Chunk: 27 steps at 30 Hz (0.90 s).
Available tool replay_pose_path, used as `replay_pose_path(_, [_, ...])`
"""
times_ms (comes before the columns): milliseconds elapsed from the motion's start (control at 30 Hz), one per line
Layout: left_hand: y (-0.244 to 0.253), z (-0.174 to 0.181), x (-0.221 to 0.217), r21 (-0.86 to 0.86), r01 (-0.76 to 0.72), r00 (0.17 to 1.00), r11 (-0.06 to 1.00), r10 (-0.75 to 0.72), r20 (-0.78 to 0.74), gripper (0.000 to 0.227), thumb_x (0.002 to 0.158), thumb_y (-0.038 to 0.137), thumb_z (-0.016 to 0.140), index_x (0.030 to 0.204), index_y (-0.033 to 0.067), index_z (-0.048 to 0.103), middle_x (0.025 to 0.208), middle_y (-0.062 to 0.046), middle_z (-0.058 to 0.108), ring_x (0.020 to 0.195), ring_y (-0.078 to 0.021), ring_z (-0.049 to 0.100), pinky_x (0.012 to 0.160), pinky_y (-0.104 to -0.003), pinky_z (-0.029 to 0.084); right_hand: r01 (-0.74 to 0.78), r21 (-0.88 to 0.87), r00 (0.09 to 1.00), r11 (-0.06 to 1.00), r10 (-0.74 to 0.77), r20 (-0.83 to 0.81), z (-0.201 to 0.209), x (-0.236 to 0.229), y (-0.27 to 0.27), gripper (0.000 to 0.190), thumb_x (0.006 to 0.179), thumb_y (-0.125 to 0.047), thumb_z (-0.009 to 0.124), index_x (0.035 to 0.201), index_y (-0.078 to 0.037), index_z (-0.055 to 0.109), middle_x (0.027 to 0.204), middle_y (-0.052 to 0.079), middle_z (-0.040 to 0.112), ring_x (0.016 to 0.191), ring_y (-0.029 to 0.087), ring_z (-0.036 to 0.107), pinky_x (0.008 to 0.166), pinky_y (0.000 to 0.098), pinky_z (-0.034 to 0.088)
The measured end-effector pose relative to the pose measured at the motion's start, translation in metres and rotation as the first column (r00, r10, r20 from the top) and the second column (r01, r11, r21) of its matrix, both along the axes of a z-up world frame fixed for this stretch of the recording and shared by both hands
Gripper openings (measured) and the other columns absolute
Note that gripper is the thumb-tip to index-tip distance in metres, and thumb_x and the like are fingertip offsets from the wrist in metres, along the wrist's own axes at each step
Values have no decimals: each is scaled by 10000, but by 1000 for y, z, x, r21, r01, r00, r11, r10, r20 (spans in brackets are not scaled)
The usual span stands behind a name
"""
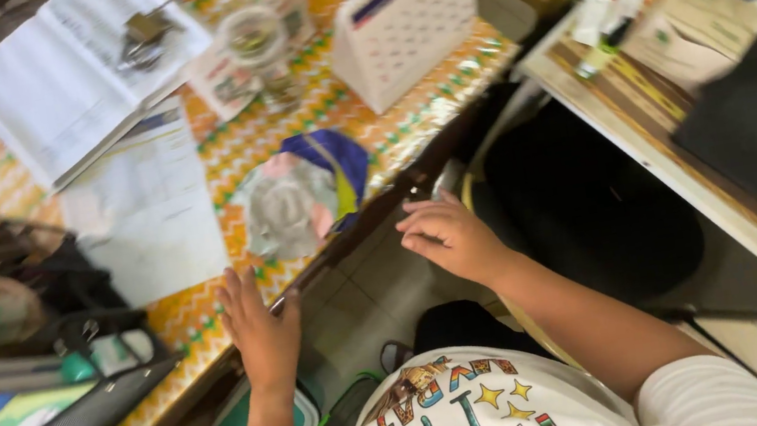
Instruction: Cleaning and organizing a library desk surface using a cloth and a duster.
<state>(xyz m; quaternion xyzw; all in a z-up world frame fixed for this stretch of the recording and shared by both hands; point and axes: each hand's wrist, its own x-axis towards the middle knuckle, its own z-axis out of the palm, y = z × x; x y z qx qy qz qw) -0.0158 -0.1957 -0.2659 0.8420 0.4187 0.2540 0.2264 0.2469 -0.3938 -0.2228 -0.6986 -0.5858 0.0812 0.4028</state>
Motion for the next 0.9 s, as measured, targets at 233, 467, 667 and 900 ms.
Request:
replay_pose_path(233, [-54,47,97,22,345,934,938,-345,90,626,861,183,772,1430,72,535,1536,-204,479,1448,-432,390,1160,-579,297,307,-38,901,951,-303,-311,-5,23,-81,182,894,-68,711,1075,-80,725,1035,71,665,957,199,680,844,331,566])
replay_pose_path(467, [-163,60,173,-266,556,829,788,-503,243,409,894,63,714,1298,89,655,1225,-98,672,880,-209,687,786,-303,564,331,-19,887,943,-318,-335,-4,46,-166,219,819,-82,794,1026,-54,730,896,61,686,806,185,703,727,299,572])
replay_pose_path(667, [-275,82,214,-316,712,700,627,-667,254,401,881,90,755,1271,76,662,1187,-88,690,857,-195,689,733,-308,559,718,63,666,693,-658,-352,-10,109,-303,151,952,-110,730,1088,-47,732,981,82,716,834,184,709,747,295,569])
replay_pose_path(900, [-384,58,227,-337,787,609,516,-739,290,453,855,95,750,1289,51,629,1254,-130,656,1030,-250,686,894,-339,553,816,96,570,570,-766,-295,-13,124,-435,148,979,-82,712,1119,-33,712,1032,72,694,906,154,709,805,293,570])
